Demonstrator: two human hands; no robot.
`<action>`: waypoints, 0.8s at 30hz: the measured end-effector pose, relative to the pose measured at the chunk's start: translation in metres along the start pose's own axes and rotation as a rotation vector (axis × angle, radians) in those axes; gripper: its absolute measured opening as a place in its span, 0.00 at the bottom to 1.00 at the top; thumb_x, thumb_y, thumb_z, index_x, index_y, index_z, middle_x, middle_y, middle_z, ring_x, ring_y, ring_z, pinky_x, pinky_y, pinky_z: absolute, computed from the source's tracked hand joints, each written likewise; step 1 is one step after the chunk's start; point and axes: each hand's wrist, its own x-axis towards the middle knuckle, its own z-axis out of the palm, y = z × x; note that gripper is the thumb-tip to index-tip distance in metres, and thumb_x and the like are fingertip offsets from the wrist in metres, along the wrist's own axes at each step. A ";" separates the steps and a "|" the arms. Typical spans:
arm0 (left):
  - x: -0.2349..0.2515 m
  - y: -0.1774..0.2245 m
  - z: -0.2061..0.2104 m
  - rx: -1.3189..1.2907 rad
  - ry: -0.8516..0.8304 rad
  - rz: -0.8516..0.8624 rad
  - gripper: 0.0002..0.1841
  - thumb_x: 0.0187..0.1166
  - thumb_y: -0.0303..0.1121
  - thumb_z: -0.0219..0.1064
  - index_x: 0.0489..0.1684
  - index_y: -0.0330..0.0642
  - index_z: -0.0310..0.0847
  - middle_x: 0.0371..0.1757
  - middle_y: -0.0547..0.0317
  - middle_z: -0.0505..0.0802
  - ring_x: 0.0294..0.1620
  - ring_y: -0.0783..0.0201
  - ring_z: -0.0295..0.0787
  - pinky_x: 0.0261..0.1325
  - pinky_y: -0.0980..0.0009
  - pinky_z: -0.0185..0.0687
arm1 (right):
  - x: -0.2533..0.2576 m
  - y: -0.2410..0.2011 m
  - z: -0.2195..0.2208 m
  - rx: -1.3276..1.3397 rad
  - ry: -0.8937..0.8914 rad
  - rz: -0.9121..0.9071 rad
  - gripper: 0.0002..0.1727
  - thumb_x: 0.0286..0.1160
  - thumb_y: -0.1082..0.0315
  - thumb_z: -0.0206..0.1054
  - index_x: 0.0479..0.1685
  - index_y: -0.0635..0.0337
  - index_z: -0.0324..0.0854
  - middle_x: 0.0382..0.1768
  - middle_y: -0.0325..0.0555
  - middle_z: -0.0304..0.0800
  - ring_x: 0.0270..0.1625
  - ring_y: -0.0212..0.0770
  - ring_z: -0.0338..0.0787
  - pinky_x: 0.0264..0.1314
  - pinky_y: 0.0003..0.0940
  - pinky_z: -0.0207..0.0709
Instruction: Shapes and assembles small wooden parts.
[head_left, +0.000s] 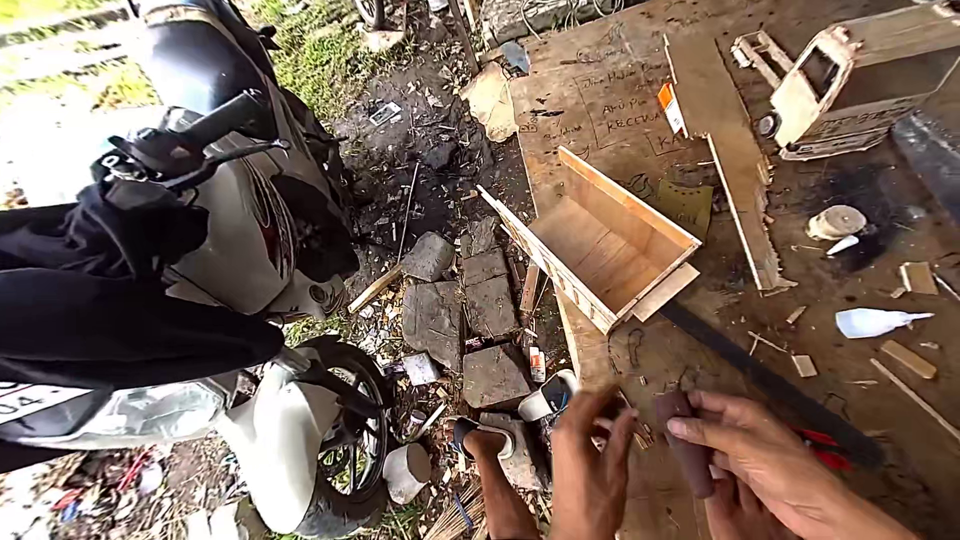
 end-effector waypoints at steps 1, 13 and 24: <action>-0.010 -0.002 0.008 -0.160 -0.050 -0.135 0.17 0.82 0.34 0.69 0.63 0.35 0.87 0.52 0.53 0.94 0.48 0.65 0.94 0.51 0.67 0.92 | -0.004 -0.002 0.001 0.020 -0.024 0.013 0.11 0.68 0.72 0.75 0.49 0.63 0.87 0.38 0.45 0.96 0.38 0.38 0.95 0.39 0.33 0.90; -0.033 0.006 0.023 -0.515 0.001 -0.296 0.04 0.74 0.27 0.75 0.37 0.37 0.95 0.41 0.57 0.93 0.42 0.68 0.89 0.46 0.73 0.87 | -0.019 -0.001 -0.006 -0.057 -0.187 -0.081 0.13 0.68 0.64 0.76 0.48 0.61 0.92 0.42 0.42 0.96 0.44 0.34 0.94 0.49 0.30 0.89; -0.029 -0.035 0.015 0.158 0.163 0.026 0.19 0.72 0.37 0.76 0.62 0.45 0.92 0.61 0.59 0.94 0.65 0.60 0.88 0.69 0.59 0.83 | 0.006 0.006 0.014 -0.343 0.135 -0.113 0.05 0.69 0.67 0.72 0.36 0.58 0.90 0.28 0.37 0.91 0.29 0.30 0.88 0.34 0.26 0.82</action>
